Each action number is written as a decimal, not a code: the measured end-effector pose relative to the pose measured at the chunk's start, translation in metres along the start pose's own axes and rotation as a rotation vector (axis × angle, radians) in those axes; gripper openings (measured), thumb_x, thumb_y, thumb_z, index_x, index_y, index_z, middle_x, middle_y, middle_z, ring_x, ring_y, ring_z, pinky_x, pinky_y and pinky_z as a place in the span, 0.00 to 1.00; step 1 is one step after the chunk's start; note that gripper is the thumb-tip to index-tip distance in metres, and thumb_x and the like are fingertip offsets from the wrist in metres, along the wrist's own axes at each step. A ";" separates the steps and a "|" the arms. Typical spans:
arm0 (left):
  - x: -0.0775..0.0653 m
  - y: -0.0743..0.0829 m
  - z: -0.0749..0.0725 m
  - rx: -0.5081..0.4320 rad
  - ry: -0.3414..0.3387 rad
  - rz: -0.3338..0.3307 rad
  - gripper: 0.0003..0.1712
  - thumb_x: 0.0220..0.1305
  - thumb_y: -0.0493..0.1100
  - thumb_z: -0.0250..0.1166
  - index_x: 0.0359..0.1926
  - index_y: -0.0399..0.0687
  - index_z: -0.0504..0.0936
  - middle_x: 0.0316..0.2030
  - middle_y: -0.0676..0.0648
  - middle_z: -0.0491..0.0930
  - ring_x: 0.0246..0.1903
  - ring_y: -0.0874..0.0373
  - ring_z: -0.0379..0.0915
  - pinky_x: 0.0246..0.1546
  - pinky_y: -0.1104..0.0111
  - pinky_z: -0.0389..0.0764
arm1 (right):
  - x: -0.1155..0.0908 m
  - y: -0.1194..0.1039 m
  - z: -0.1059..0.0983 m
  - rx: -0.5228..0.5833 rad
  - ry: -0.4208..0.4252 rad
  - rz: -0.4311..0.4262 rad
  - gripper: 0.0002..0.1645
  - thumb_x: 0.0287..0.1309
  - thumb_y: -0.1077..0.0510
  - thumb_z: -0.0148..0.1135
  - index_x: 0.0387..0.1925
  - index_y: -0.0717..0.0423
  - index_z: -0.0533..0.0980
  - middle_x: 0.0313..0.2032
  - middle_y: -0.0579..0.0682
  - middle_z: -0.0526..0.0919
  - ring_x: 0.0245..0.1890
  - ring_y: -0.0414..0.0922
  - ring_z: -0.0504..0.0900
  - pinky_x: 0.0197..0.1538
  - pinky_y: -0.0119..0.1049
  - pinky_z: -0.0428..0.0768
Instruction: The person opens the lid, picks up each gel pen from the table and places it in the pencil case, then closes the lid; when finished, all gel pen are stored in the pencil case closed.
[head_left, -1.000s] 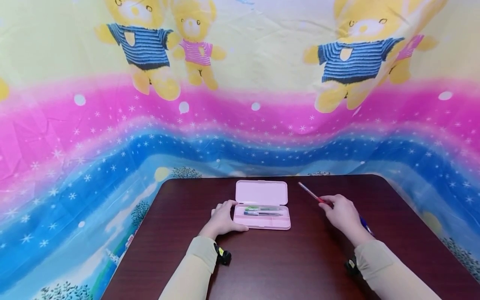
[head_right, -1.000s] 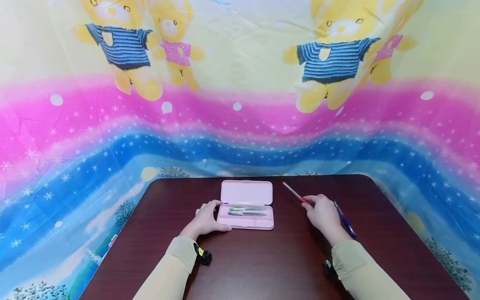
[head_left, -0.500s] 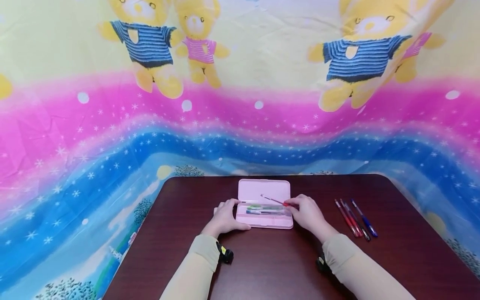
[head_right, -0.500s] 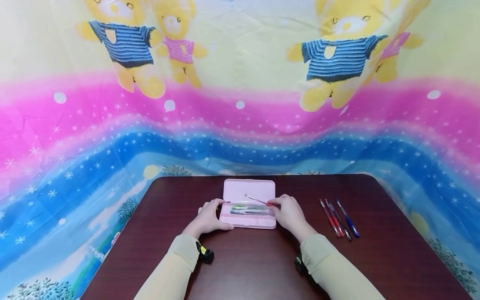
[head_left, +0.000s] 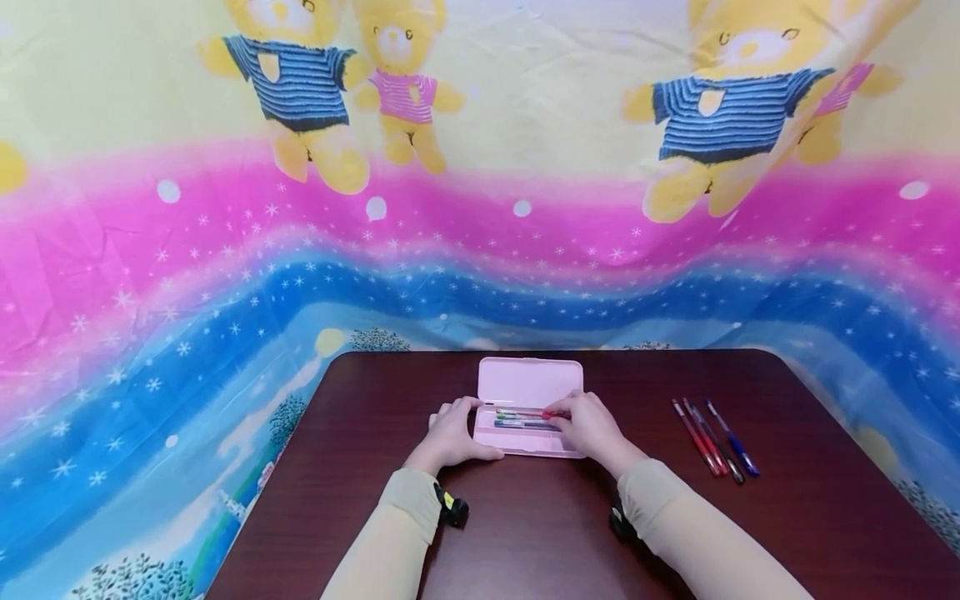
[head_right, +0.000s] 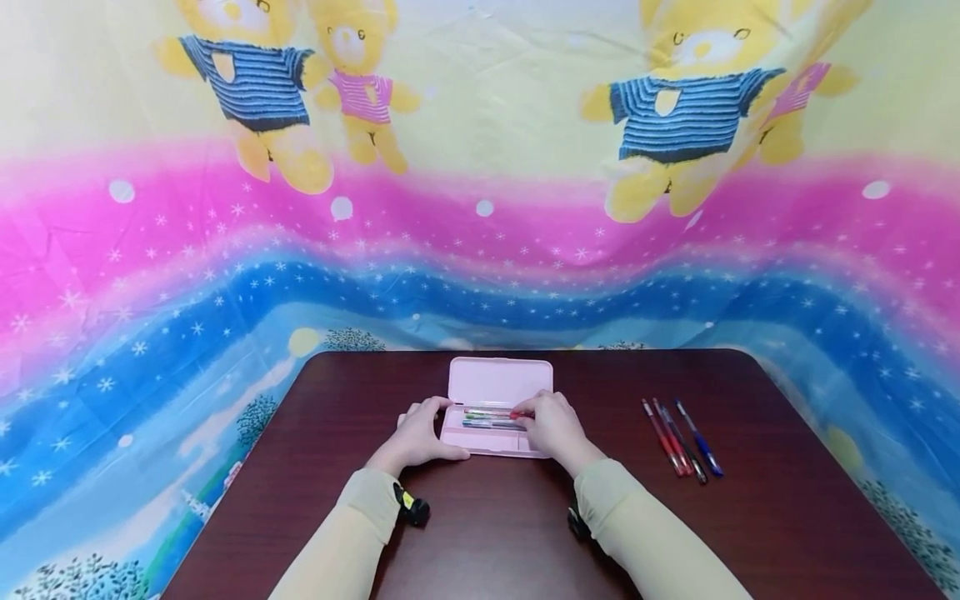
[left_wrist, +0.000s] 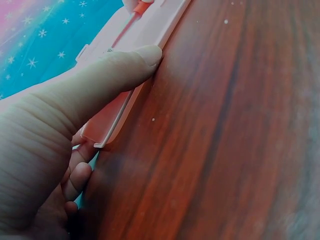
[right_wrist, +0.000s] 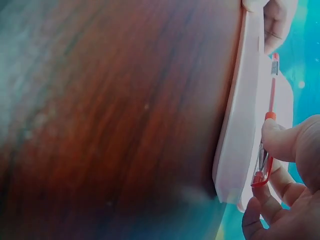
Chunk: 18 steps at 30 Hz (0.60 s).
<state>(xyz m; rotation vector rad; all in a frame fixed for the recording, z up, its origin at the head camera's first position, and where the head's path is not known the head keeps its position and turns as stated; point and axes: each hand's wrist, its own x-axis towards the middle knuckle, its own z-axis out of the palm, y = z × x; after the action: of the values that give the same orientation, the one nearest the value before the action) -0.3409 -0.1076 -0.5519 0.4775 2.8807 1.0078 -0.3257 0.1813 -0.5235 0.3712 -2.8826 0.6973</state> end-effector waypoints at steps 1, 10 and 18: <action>0.000 0.000 0.000 0.000 -0.001 -0.001 0.61 0.44 0.70 0.88 0.75 0.54 0.74 0.71 0.45 0.78 0.70 0.45 0.69 0.68 0.45 0.67 | 0.001 -0.001 0.001 -0.004 -0.006 0.000 0.08 0.66 0.58 0.78 0.45 0.42 0.95 0.40 0.48 0.88 0.43 0.49 0.80 0.51 0.47 0.79; 0.001 0.000 0.002 0.001 0.006 0.000 0.62 0.43 0.71 0.88 0.75 0.55 0.74 0.71 0.46 0.78 0.69 0.45 0.69 0.68 0.45 0.67 | 0.004 -0.002 0.005 -0.022 -0.027 0.035 0.08 0.65 0.58 0.78 0.44 0.43 0.95 0.40 0.48 0.88 0.43 0.49 0.82 0.52 0.47 0.80; 0.001 -0.002 0.002 0.005 0.007 -0.001 0.62 0.43 0.71 0.88 0.75 0.55 0.74 0.71 0.46 0.78 0.69 0.45 0.69 0.67 0.45 0.68 | 0.004 -0.003 0.005 -0.036 -0.052 0.075 0.07 0.67 0.57 0.77 0.43 0.41 0.94 0.44 0.50 0.90 0.48 0.53 0.83 0.55 0.54 0.82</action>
<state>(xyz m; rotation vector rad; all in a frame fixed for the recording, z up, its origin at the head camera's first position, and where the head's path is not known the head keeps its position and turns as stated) -0.3420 -0.1075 -0.5542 0.4739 2.8899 1.0035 -0.3290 0.1754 -0.5257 0.2823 -2.9671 0.6562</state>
